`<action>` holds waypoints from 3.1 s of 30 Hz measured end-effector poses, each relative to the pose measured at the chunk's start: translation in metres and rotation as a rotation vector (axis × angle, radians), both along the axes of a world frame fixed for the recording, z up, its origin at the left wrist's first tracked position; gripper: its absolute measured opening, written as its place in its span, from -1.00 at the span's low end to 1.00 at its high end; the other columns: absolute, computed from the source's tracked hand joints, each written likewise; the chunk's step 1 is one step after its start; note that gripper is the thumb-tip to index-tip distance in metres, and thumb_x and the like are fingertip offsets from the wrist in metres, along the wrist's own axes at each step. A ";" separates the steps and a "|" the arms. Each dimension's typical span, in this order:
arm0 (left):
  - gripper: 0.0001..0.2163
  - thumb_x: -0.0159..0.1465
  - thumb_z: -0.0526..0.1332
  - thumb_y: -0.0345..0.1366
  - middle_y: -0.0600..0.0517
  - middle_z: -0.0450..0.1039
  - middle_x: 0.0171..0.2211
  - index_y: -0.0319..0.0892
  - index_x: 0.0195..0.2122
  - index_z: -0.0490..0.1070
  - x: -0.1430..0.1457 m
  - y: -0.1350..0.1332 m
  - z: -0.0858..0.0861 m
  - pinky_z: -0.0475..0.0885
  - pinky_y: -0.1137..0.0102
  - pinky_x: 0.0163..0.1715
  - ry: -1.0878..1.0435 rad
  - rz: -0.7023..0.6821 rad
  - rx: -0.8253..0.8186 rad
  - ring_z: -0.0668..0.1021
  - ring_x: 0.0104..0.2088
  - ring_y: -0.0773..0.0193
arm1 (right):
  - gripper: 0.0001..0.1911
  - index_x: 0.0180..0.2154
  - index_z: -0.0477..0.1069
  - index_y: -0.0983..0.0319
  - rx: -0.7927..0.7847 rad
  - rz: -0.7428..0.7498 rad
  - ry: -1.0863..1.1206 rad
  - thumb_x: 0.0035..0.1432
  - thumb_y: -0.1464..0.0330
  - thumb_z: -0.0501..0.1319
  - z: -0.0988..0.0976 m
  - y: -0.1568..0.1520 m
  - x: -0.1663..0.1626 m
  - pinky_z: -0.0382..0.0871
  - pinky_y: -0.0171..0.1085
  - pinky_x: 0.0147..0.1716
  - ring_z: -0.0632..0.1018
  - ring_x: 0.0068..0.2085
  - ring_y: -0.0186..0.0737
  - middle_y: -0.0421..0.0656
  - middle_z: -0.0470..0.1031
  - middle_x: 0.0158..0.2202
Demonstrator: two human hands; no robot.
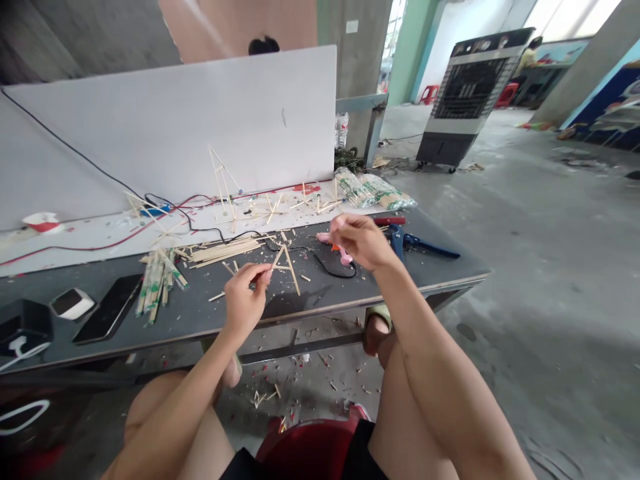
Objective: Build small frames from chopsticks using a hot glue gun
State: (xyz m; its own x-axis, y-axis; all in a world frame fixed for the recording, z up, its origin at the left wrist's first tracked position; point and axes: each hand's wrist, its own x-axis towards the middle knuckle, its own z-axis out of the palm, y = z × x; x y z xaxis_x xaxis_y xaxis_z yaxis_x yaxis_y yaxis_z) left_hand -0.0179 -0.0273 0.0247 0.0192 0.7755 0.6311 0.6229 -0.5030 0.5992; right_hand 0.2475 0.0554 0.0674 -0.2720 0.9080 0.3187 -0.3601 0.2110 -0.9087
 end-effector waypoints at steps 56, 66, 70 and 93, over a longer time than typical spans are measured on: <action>-0.43 0.44 0.03 -0.48 -0.06 0.53 -0.26 -0.14 0.43 -0.09 0.002 0.005 -0.001 0.56 0.29 -0.23 0.426 -0.024 0.291 0.60 -0.26 0.19 | -0.86 -0.33 0.66 0.09 0.725 -0.249 -0.828 0.21 0.36 0.30 -0.016 -0.022 -0.051 0.38 -0.03 -0.05 0.48 -0.11 -0.05 -0.11 0.60 -0.21; -0.45 0.43 0.06 -0.45 -0.03 0.52 -0.29 -0.12 0.41 -0.03 -0.003 0.004 -0.003 0.54 0.33 -0.26 0.385 0.021 0.283 0.59 -0.30 0.23 | -0.81 -0.43 0.50 0.16 0.241 -0.275 -0.264 0.14 0.21 0.32 -0.008 -0.019 -0.045 0.41 -0.08 -0.15 0.53 -0.21 -0.11 -0.12 0.53 -0.28; -0.44 0.43 0.07 -0.46 0.00 0.50 -0.32 -0.14 0.42 -0.05 -0.007 0.007 -0.004 0.51 0.38 -0.29 0.361 0.054 0.288 0.56 -0.34 0.27 | -0.68 -0.48 0.30 0.14 0.118 -0.464 0.014 0.18 0.09 0.22 -0.012 0.003 0.004 0.44 -0.14 -0.29 0.49 -0.34 -0.18 -0.15 0.46 -0.35; -0.42 0.43 0.06 -0.48 -0.04 0.51 -0.31 -0.16 0.43 -0.07 -0.006 0.003 0.006 0.54 0.32 -0.27 0.491 -0.048 0.364 0.56 -0.31 0.21 | -0.89 -0.42 0.60 0.22 0.349 -0.259 -0.547 0.09 0.38 0.29 -0.016 -0.025 -0.069 0.36 -0.22 -0.20 0.54 -0.24 -0.20 -0.11 0.59 -0.30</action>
